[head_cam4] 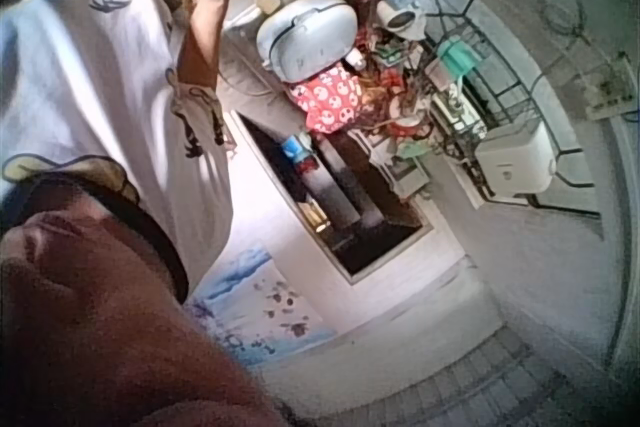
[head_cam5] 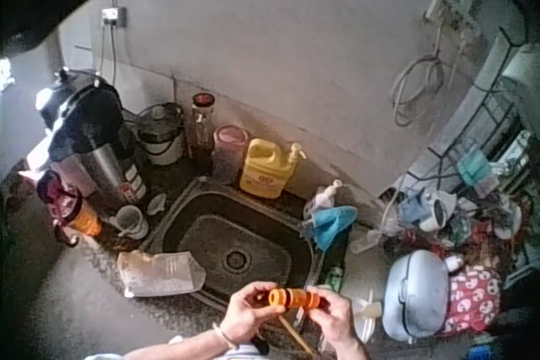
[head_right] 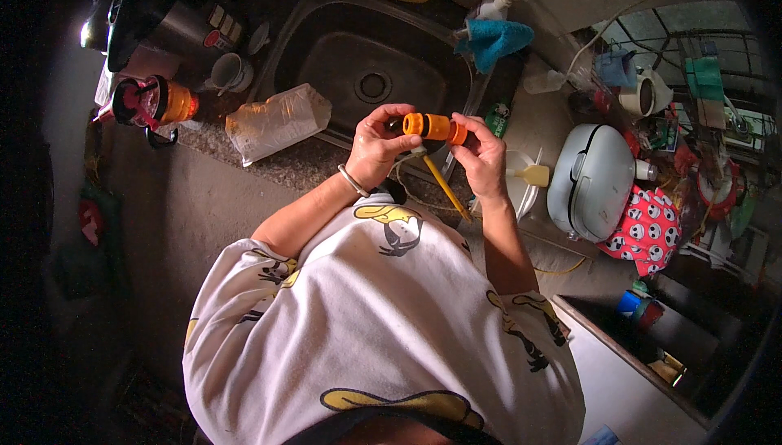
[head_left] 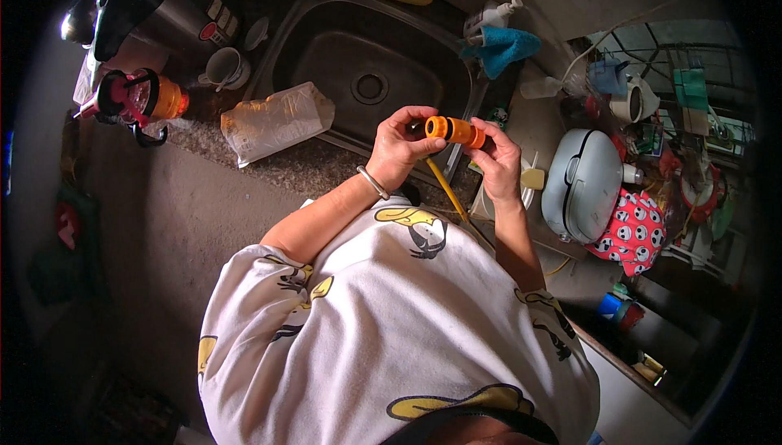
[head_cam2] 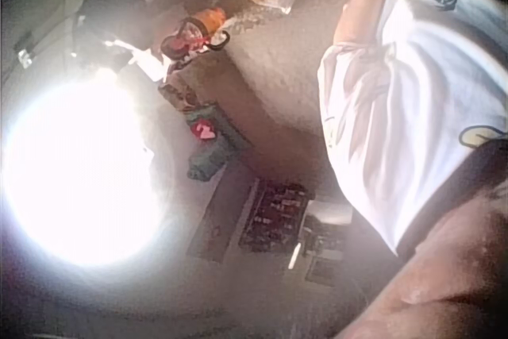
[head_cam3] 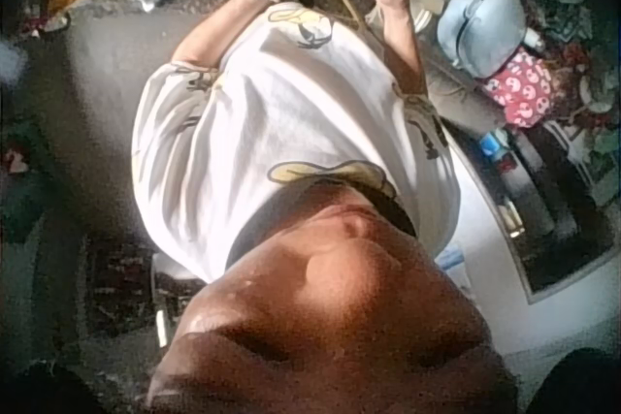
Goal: Connecting or repairing a hose by attaching components near a sink.
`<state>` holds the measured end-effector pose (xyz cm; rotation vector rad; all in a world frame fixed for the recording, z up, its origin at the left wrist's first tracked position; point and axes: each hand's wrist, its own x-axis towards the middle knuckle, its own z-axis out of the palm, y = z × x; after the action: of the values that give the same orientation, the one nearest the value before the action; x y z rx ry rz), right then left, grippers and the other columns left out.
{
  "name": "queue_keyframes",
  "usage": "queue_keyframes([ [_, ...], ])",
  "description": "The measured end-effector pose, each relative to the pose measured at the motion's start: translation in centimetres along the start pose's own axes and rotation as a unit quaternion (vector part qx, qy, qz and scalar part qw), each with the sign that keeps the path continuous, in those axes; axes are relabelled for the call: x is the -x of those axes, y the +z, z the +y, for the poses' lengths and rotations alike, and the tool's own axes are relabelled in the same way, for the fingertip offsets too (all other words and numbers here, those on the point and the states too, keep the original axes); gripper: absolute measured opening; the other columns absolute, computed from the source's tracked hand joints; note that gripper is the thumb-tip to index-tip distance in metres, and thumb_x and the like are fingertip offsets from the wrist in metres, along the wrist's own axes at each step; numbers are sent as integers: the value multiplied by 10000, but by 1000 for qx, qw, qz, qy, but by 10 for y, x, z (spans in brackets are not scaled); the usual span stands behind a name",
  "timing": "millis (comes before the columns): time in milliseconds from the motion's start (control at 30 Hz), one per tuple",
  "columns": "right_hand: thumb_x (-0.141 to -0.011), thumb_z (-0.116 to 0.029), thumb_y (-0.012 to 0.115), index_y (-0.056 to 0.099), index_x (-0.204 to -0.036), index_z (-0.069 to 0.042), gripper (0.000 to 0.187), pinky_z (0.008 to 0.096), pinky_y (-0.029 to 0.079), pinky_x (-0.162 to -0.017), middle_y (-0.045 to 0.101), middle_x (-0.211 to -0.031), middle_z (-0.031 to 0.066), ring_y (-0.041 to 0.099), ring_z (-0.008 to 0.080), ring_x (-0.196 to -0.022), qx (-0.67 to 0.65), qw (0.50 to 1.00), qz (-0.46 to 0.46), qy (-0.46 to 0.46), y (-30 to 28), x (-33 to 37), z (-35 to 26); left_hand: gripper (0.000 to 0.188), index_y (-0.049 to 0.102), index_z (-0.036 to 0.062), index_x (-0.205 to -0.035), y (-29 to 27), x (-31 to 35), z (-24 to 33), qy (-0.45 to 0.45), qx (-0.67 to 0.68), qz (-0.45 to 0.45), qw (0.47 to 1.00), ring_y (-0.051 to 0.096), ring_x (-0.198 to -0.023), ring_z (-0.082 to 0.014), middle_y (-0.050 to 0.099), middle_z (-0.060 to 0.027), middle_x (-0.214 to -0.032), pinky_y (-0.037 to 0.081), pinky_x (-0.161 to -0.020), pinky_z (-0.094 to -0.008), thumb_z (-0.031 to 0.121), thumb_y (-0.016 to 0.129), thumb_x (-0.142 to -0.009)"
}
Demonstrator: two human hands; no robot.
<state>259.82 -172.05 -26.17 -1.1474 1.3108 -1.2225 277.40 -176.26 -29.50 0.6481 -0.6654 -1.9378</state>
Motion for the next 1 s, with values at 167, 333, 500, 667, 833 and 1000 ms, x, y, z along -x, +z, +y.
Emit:
queue_keyframes([
  [167,-716,114,545,512,-1036,-39,357,233,452,-815,536,-1062,68,534,131,-938,-106,994,0,38,-3,-1,1,390,554,23,-1005,8,1,4,40,-27,-35,998,539,-896,-96,539,-27,-962,466,-817,-226,-28,727,-660],
  [333,-698,114,547,496,-989,-60,343,269,471,-824,553,-1070,108,530,170,-991,-159,986,-12,49,-9,-3,8,362,560,22,-983,10,1,2,83,-66,-44,993,545,-894,-95,505,-16,-978,469,-806,-217,-24,724,-663],
  [500,-699,97,567,517,-1004,-67,350,314,473,-848,552,-1090,114,536,195,-1003,-176,983,-13,53,-9,-4,11,358,572,24,-975,16,3,6,84,-86,-44,992,526,-928,-110,480,-24,-989,460,-825,-222,-56,715,-656],
  [667,-715,78,591,548,-1000,-63,321,348,474,-855,561,-1069,109,543,209,-998,-212,974,-38,63,-7,-5,10,342,572,25,-962,20,3,8,113,-156,-55,980,528,-914,-106,476,-22,-985,457,-816,-216,-28,725,-661],
  [833,-715,69,606,559,-992,-58,309,360,474,-857,569,-1050,111,548,218,-993,-234,969,-36,69,-7,-5,10,326,584,14,-930,21,1,6,131,-143,-49,980,558,-856,-111,492,-30,-948,482,-738,-205,18,747,-648],
  [1000,-702,76,592,555,-1027,-51,351,364,470,-866,568,-1051,108,548,222,-994,-261,961,-24,87,-9,-2,7,344,568,19,-962,16,1,6,111,-135,-47,984,539,-894,-101,495,-25,-965,468,-778,-212,-4,732,-661],
])
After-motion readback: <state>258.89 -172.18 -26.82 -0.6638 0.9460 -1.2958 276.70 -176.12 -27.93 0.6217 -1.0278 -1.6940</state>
